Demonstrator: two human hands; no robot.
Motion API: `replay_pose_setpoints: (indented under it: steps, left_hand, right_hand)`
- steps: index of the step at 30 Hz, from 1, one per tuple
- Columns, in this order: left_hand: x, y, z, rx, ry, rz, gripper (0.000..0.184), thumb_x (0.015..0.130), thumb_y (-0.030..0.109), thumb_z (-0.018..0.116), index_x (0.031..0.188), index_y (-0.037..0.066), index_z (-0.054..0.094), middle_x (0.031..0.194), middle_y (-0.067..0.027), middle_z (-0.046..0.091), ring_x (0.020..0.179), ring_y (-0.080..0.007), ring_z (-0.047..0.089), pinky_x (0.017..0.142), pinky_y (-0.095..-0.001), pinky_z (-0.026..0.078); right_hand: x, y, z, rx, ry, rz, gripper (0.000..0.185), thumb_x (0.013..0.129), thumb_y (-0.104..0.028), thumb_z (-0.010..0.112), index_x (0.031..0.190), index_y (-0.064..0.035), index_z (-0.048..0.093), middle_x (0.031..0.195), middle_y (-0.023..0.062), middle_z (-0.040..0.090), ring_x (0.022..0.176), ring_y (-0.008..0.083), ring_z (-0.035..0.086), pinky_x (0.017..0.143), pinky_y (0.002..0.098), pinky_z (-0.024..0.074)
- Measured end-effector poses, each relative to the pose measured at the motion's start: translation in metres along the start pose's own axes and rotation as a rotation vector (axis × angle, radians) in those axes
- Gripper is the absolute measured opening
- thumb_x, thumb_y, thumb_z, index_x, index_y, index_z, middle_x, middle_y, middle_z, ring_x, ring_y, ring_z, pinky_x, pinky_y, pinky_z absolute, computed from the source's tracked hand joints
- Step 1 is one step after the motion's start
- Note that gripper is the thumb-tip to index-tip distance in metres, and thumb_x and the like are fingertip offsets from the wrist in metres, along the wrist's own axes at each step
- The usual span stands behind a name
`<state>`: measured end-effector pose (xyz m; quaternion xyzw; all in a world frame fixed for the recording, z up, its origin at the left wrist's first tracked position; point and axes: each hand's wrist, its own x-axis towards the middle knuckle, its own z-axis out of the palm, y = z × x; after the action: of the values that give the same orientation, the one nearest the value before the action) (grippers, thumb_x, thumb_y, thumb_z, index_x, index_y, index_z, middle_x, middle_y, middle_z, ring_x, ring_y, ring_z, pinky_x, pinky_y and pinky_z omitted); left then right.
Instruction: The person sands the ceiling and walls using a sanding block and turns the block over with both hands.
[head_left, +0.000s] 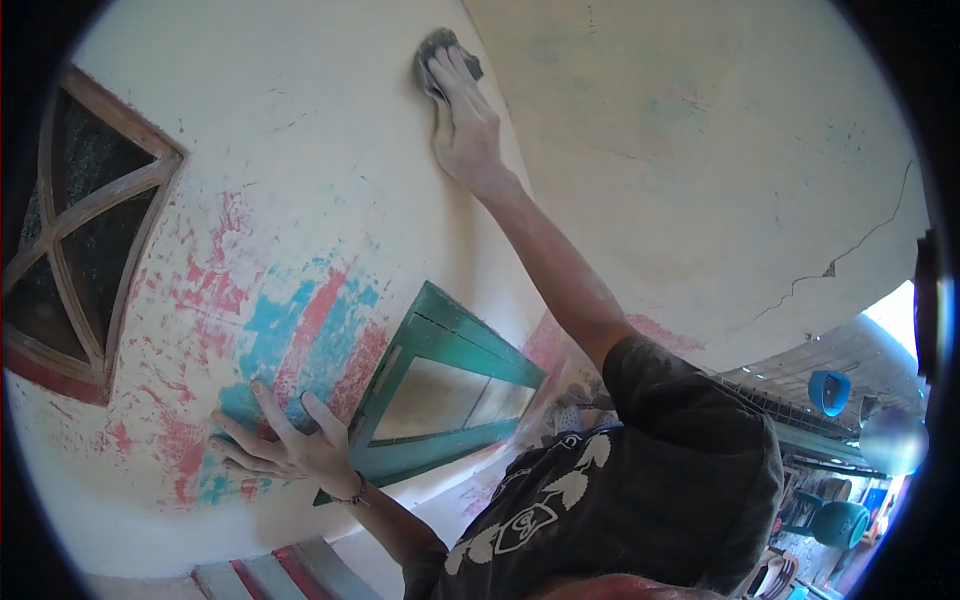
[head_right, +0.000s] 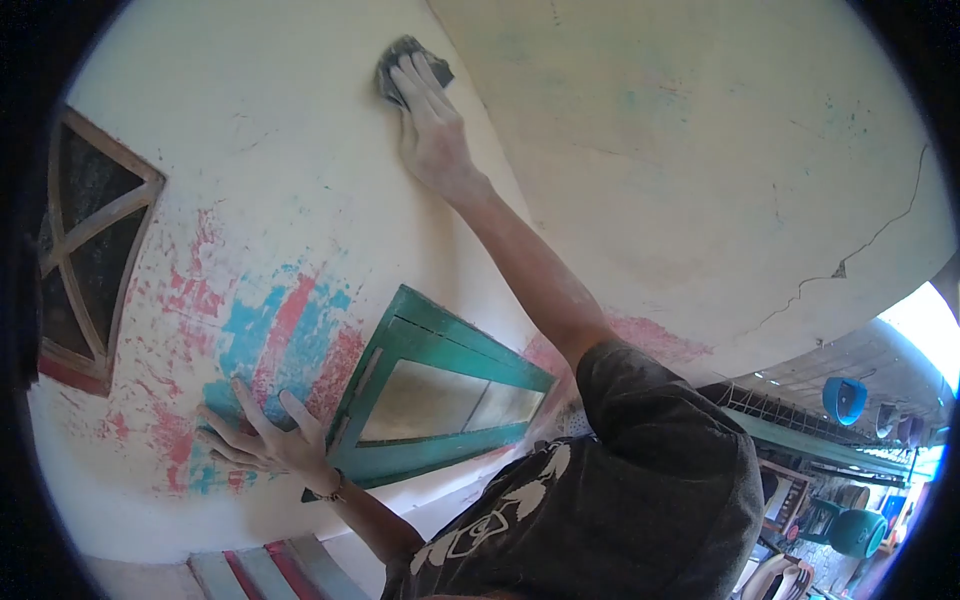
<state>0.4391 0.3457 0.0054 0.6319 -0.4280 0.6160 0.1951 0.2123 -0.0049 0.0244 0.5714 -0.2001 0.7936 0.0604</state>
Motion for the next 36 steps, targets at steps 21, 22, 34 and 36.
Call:
replay_pose_setpoints:
  steps: [21, 22, 34, 36]
  left_hand:
    - [0.000, -0.001, -0.002, -0.036, 0.012, -0.012, 0.055, 0.097, 0.059, 0.053, 0.139, 0.027, 0.067, 0.161, -0.0173, 0.041, 0.152, -0.0411, 0.029, 0.122, -0.0631, 0.016]
    - [-0.001, -0.001, -0.002, -0.039, 0.003, -0.014, 0.055, 0.097, 0.059, 0.053, 0.139, 0.026, 0.067, 0.162, -0.0184, 0.040, 0.152, -0.0418, 0.028, 0.123, -0.0631, 0.014]
    - [-0.005, 0.002, -0.001, -0.054, 0.031, -0.050, 0.055, 0.097, 0.058, 0.056, 0.140, 0.025, 0.066, 0.160, -0.0167, 0.042, 0.151, -0.0407, 0.031, 0.123, -0.0625, 0.017]
    - [-0.006, -0.001, 0.000, -0.074, 0.032, -0.043, 0.054, 0.097, 0.056, 0.057, 0.140, 0.024, 0.066, 0.160, -0.0175, 0.042, 0.151, -0.0410, 0.031, 0.123, -0.0625, 0.017]
  right_hand:
    - [-0.010, -0.025, -0.184, -0.331, -0.004, -0.046, 0.047, 0.095, 0.009, 0.050, 0.141, 0.0004, 0.058, 0.139, 0.0227, 0.063, 0.132, 0.0337, 0.059, 0.109, 0.0454, 0.0466]
    - [0.020, -0.022, -0.190, -0.448, 0.002, -0.324, 0.053, 0.094, 0.015, 0.048, 0.144, 0.0003, 0.055, 0.144, 0.0194, 0.061, 0.140, 0.0293, 0.054, 0.115, 0.0475, 0.0423]
    - [-0.212, 0.112, -0.217, -1.010, -1.365, -0.606, 0.051, 0.098, -0.022, 0.053, 0.146, -0.0085, 0.055, 0.162, 0.0034, 0.043, 0.153, 0.0189, 0.032, 0.128, 0.0559, 0.0161]
    - [-0.215, 0.126, -0.218, -0.948, -1.377, -0.598, 0.049, 0.097, -0.022, 0.053, 0.145, -0.0096, 0.057, 0.162, 0.0038, 0.042, 0.153, 0.0210, 0.034, 0.129, 0.0553, 0.0165]
